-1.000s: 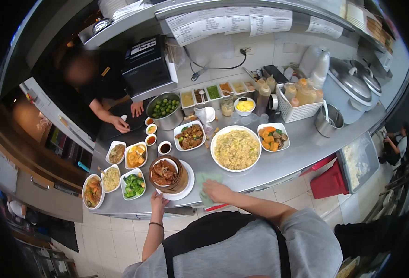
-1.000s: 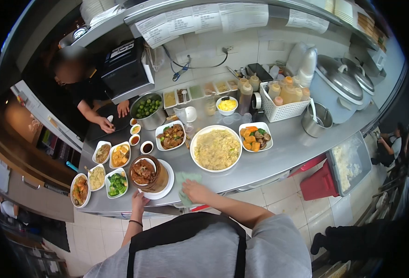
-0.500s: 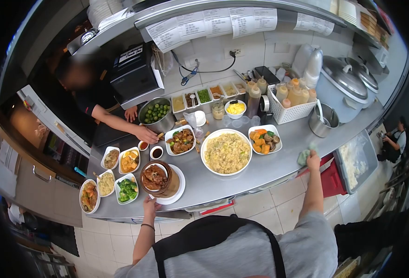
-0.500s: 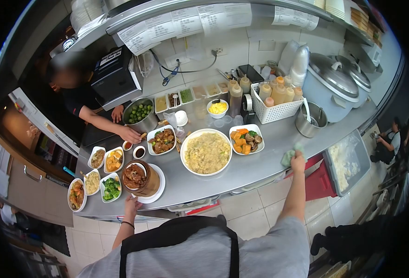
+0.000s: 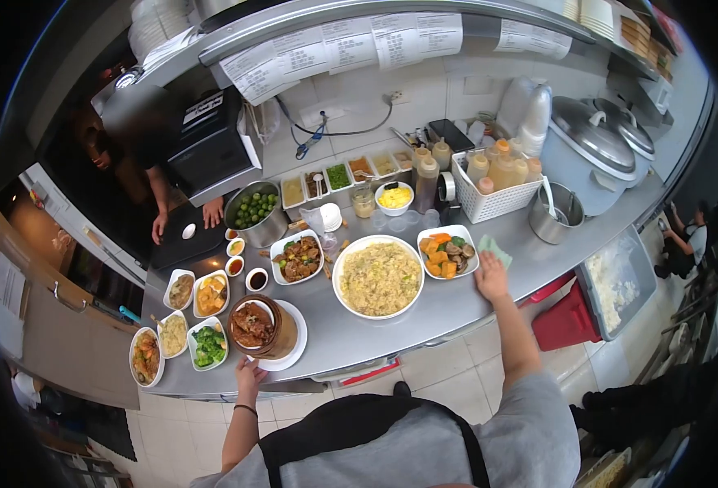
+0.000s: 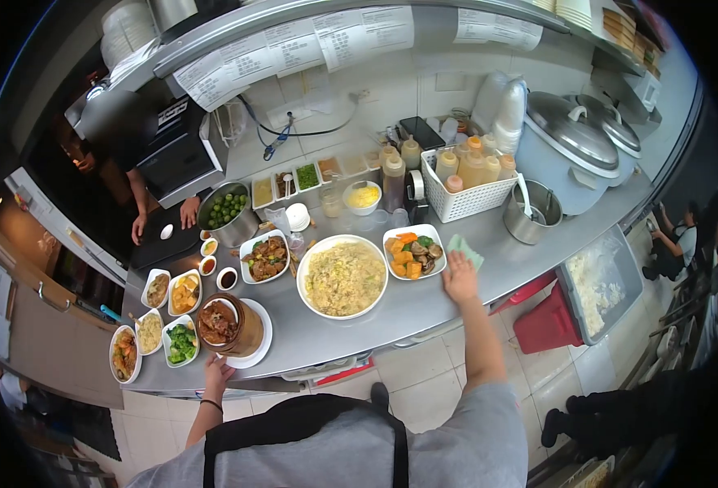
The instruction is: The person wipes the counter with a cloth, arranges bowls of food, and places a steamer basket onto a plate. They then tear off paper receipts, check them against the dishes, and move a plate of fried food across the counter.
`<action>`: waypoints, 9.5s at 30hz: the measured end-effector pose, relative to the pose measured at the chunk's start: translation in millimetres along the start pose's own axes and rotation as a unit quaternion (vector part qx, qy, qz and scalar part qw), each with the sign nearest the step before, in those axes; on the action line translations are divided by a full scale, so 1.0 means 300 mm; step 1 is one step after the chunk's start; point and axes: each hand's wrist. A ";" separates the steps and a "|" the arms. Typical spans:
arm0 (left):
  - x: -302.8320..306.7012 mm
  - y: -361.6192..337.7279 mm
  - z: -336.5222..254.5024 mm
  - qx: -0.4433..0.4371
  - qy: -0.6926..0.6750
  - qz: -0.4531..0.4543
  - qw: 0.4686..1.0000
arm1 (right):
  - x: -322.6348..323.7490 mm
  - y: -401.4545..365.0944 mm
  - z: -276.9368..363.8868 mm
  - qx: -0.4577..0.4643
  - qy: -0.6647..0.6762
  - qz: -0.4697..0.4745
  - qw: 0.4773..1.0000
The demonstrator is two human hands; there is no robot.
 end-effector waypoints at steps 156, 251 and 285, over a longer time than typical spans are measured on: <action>-0.025 -0.022 -0.018 -0.014 0.003 -0.024 1.000 | -0.020 0.100 0.049 -0.008 -0.090 0.035 0.995; -0.084 -0.083 -0.207 -0.464 0.262 0.108 0.839 | 0.148 0.092 1.517 0.122 0.517 0.314 0.787; 0.038 0.053 -0.006 -0.046 0.077 -0.032 0.995 | 0.059 -0.317 0.907 0.303 0.203 0.128 0.922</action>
Point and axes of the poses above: each hand's wrist, its own y-axis towards the middle knuckle, its own x-axis out of the back of the hand, z = x × y, and after that the axes turned 6 degrees about -y, right-handed
